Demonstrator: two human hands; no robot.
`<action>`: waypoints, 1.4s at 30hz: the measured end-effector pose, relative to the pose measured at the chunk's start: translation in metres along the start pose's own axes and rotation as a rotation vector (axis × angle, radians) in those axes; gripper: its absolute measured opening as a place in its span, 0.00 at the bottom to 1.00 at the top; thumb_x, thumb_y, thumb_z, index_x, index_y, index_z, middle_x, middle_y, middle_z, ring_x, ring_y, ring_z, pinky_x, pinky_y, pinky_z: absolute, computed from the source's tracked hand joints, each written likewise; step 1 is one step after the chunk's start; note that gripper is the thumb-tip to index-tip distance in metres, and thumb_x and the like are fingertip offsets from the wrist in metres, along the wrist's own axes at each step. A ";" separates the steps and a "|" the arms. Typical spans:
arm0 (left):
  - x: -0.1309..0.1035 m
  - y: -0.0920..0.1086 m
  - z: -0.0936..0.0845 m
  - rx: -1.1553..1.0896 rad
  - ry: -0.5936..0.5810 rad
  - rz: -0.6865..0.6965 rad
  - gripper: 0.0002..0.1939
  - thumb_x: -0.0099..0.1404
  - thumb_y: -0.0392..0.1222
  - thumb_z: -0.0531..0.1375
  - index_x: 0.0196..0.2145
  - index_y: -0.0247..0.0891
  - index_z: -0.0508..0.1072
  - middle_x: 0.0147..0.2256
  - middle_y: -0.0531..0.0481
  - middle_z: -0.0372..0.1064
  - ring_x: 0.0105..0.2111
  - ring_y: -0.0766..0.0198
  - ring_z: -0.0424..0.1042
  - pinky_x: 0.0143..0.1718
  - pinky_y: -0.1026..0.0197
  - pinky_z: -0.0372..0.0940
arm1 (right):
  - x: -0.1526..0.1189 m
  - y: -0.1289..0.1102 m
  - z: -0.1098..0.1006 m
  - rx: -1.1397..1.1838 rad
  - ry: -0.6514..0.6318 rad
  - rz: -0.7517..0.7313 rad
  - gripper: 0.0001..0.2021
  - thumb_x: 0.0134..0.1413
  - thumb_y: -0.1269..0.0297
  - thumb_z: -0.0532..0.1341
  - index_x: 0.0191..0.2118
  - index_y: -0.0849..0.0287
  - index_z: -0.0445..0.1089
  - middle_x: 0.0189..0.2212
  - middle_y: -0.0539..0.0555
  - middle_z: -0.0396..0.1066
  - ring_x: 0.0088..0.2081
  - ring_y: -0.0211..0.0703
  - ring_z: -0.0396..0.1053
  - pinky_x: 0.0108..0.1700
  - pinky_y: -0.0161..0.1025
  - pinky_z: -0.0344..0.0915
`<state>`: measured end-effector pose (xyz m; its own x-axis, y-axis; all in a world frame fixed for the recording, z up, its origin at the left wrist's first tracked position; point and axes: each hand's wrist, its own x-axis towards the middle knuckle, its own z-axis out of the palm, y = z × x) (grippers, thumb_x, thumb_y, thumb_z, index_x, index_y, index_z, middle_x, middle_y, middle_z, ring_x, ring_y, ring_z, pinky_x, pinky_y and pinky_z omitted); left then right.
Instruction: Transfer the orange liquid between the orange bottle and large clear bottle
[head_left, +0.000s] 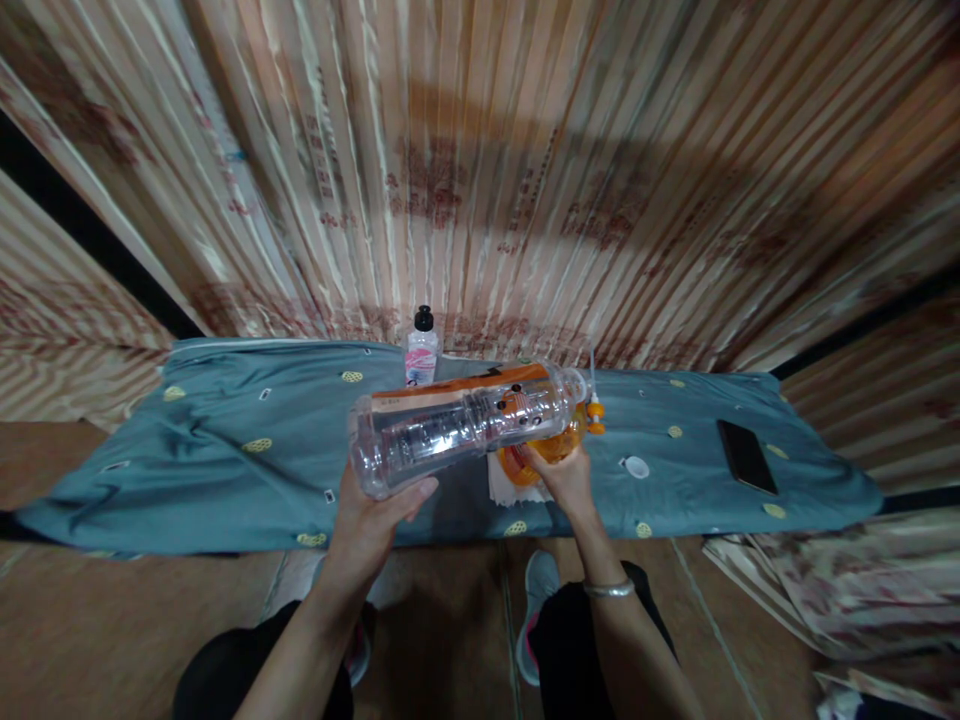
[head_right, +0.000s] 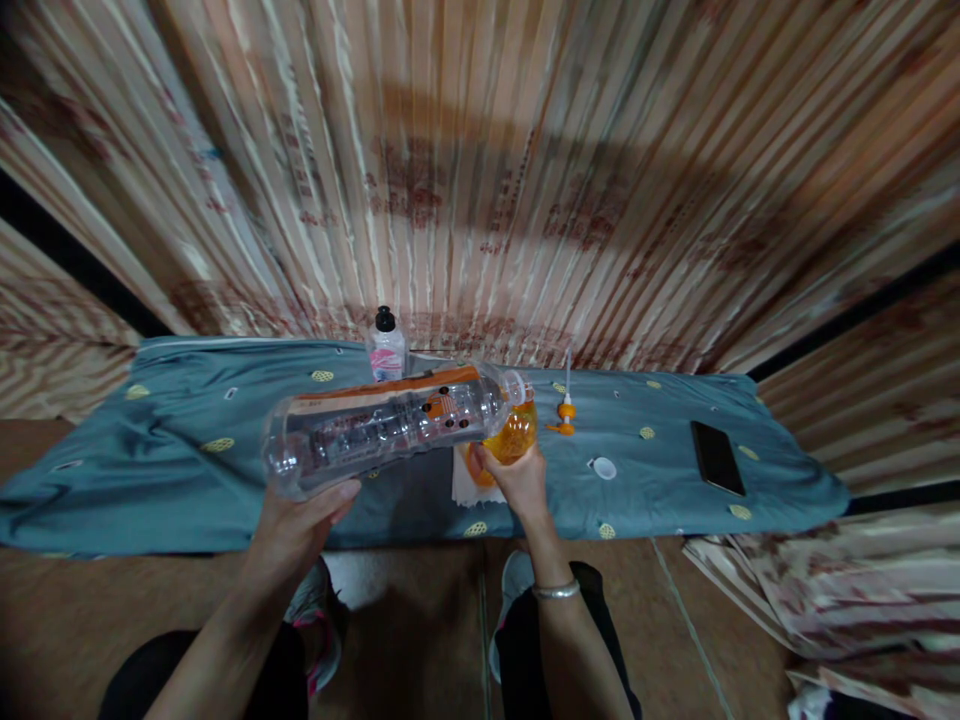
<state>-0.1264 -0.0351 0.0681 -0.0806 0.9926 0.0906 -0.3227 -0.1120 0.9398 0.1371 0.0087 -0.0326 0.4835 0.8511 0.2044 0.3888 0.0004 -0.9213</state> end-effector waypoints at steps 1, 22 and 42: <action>0.000 0.000 0.000 0.000 0.005 0.000 0.27 0.49 0.43 0.77 0.45 0.37 0.75 0.21 0.59 0.65 0.18 0.72 0.57 0.17 0.68 0.54 | 0.000 0.000 0.000 -0.002 0.004 -0.001 0.30 0.34 0.44 0.77 0.41 0.57 0.75 0.39 0.64 0.85 0.41 0.65 0.84 0.43 0.53 0.80; 0.000 -0.002 0.000 -0.038 0.014 -0.010 0.29 0.48 0.40 0.78 0.47 0.38 0.75 0.24 0.59 0.67 0.18 0.73 0.58 0.17 0.70 0.55 | -0.001 -0.010 -0.001 0.063 -0.027 0.014 0.30 0.34 0.43 0.76 0.42 0.56 0.74 0.40 0.63 0.84 0.42 0.63 0.84 0.45 0.53 0.80; -0.002 0.004 0.004 -0.010 0.020 -0.023 0.27 0.50 0.42 0.77 0.46 0.38 0.74 0.23 0.59 0.67 0.18 0.72 0.57 0.18 0.68 0.54 | 0.000 -0.005 0.000 0.052 -0.027 0.014 0.29 0.34 0.44 0.77 0.41 0.56 0.74 0.39 0.62 0.85 0.40 0.61 0.84 0.44 0.52 0.80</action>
<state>-0.1236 -0.0370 0.0735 -0.0924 0.9938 0.0626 -0.3344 -0.0902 0.9381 0.1350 0.0085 -0.0278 0.4669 0.8652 0.1826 0.3406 0.0146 -0.9401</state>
